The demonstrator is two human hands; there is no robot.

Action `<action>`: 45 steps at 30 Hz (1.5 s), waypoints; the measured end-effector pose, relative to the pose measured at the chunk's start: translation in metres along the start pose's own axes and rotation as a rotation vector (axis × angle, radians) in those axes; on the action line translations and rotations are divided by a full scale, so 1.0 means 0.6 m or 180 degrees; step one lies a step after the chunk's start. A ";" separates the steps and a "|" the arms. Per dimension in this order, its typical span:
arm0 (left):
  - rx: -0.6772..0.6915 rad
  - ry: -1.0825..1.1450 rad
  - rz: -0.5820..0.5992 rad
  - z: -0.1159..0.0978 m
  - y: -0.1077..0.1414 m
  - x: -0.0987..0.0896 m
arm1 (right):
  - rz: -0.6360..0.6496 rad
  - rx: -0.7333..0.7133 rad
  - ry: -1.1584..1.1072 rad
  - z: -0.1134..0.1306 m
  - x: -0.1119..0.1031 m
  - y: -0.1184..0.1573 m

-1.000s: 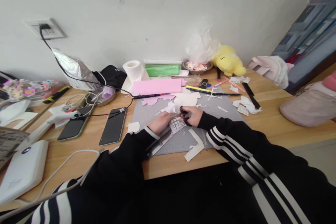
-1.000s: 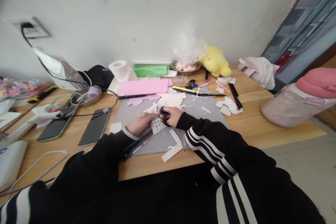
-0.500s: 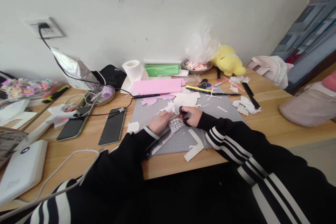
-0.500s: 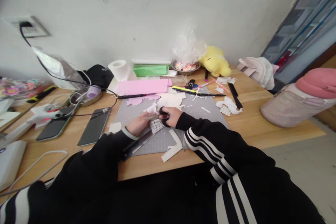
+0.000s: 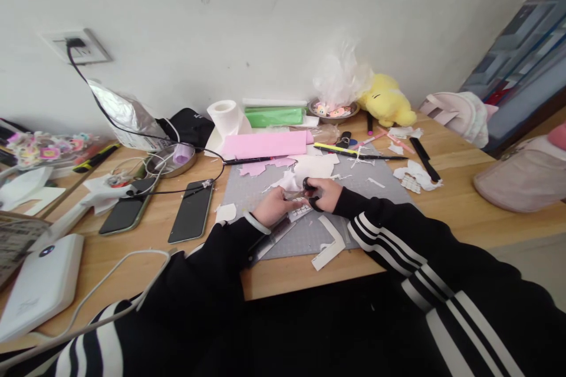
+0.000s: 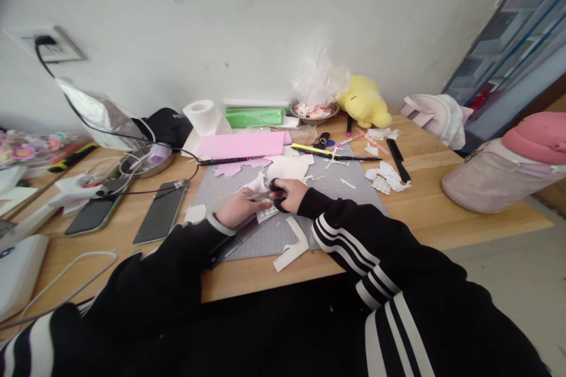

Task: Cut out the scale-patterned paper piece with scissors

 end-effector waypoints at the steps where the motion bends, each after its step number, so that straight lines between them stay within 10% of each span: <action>1: 0.0033 0.0001 -0.0025 0.004 -0.002 -0.001 | -0.0046 0.0025 0.0010 -0.001 -0.002 -0.001; 24: 0.0022 0.1230 -0.0415 0.021 -0.003 -0.009 | -0.0820 0.0268 -0.0422 -0.001 -0.030 -0.006; 35: -0.0911 0.1172 0.0583 0.023 0.014 0.023 | -0.0857 0.0250 -0.0501 0.000 -0.031 -0.004; 45: -0.0817 0.1019 0.0691 0.027 0.015 0.029 | -0.0613 0.0192 -0.0648 0.008 -0.015 -0.001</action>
Point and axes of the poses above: each hand's wrist, its own y-axis away from the middle knuckle, its own x-axis out of the palm, z = x × y, the point moved 5 cm from there along -y, towards the middle knuckle, and after that the axes turned 5 degrees about -z, right-handed, at the moved point
